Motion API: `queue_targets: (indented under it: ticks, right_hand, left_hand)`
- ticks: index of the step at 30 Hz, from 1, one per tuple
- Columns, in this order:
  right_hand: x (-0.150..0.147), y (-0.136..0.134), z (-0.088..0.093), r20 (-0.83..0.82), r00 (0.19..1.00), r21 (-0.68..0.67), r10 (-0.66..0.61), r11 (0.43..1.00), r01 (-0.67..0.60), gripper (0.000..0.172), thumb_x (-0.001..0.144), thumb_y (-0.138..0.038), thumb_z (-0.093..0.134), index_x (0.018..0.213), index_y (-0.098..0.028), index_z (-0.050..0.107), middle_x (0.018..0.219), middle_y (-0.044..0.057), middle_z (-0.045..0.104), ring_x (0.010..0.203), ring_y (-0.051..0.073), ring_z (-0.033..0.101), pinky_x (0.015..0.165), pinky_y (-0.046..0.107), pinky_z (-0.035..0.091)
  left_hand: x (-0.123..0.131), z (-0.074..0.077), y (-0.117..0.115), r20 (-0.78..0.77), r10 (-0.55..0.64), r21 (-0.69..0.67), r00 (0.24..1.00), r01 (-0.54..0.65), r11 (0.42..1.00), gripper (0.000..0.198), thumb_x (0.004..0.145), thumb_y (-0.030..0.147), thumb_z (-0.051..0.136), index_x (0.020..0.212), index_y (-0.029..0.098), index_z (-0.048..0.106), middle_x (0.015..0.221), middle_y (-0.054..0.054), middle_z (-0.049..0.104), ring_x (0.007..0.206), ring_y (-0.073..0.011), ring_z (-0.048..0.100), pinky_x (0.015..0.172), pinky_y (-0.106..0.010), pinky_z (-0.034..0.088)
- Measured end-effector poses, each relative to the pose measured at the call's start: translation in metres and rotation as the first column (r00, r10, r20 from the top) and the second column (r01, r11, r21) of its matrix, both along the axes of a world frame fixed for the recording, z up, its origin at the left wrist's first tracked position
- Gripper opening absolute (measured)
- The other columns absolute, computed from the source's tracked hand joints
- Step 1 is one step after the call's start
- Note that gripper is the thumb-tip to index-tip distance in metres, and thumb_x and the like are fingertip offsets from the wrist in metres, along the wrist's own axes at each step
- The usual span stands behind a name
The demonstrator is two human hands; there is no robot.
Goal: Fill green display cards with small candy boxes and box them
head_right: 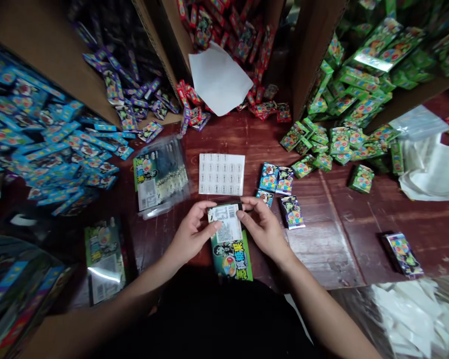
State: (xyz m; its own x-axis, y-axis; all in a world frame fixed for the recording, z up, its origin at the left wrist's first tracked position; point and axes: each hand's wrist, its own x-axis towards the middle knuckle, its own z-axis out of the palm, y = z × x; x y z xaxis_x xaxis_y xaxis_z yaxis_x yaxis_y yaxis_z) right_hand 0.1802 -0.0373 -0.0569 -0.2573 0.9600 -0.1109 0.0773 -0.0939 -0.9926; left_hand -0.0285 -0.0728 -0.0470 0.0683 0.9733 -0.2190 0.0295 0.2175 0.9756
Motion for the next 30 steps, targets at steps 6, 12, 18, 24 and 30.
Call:
queue_targets:
  ticks: [6,12,18,24,30]
  right_hand:
    - [0.015,0.009,0.009,0.087,0.989,0.072,0.12,0.989,-0.126,0.016,0.092,-0.038,0.067,0.106,-0.028,0.065,0.109,0.004,0.066,0.101,0.02,0.063,0.093,0.038,0.053]
    - [0.017,0.017,0.018,0.08,0.985,0.102,0.152,0.982,-0.16,0.029,0.094,-0.033,0.065,0.124,-0.031,0.064,0.118,0.004,0.071,0.111,0.021,0.066,0.102,0.044,0.051]
    - [0.016,0.029,0.038,0.162,0.979,-0.042,0.123,0.992,-0.118,0.021,0.088,-0.043,0.072,0.094,-0.023,0.074,0.094,0.003,0.075,0.085,0.018,0.069,0.081,0.035,0.055]
    - [0.022,0.042,0.046,0.059,0.978,-0.184,0.198,0.966,-0.184,0.024,0.085,-0.045,0.075,0.089,-0.021,0.076,0.088,0.002,0.076,0.079,0.017,0.068,0.079,0.033,0.055]
    - [0.04,0.037,0.047,0.079,0.95,-0.144,0.302,0.946,-0.289,0.023,0.091,-0.046,0.068,0.095,-0.025,0.077,0.096,0.003,0.078,0.091,0.02,0.072,0.087,0.037,0.057]
  left_hand:
    - [-0.002,0.014,0.011,-0.127,0.055,0.101,0.99,-0.042,0.994,0.017,0.096,0.03,0.055,0.105,0.021,0.067,0.125,-0.007,0.068,0.117,-0.0211,0.063,0.102,-0.04,0.049]
    - [0.007,0.023,0.019,-0.056,0.084,-0.03,0.995,-0.086,0.996,0.022,0.093,0.031,0.061,0.111,0.02,0.067,0.11,-0.006,0.075,0.103,-0.0198,0.069,0.093,-0.038,0.054]
    - [0.006,0.035,0.031,-0.154,-0.023,-0.076,0.988,0.012,0.997,0.016,0.087,0.033,0.069,0.096,0.02,0.072,0.102,-0.005,0.076,0.093,-0.0193,0.07,0.088,-0.038,0.055]
    - [0.001,0.044,0.046,-0.137,-0.146,-0.116,0.98,0.13,0.985,0.017,0.087,0.036,0.07,0.093,0.022,0.077,0.098,-0.004,0.079,0.092,-0.0212,0.072,0.091,-0.043,0.055]
    - [-0.005,0.039,0.042,-0.055,-0.229,-0.102,0.972,0.223,0.969,0.019,0.085,0.033,0.073,0.102,0.023,0.075,0.109,-0.004,0.077,0.099,-0.0207,0.072,0.094,-0.041,0.056]
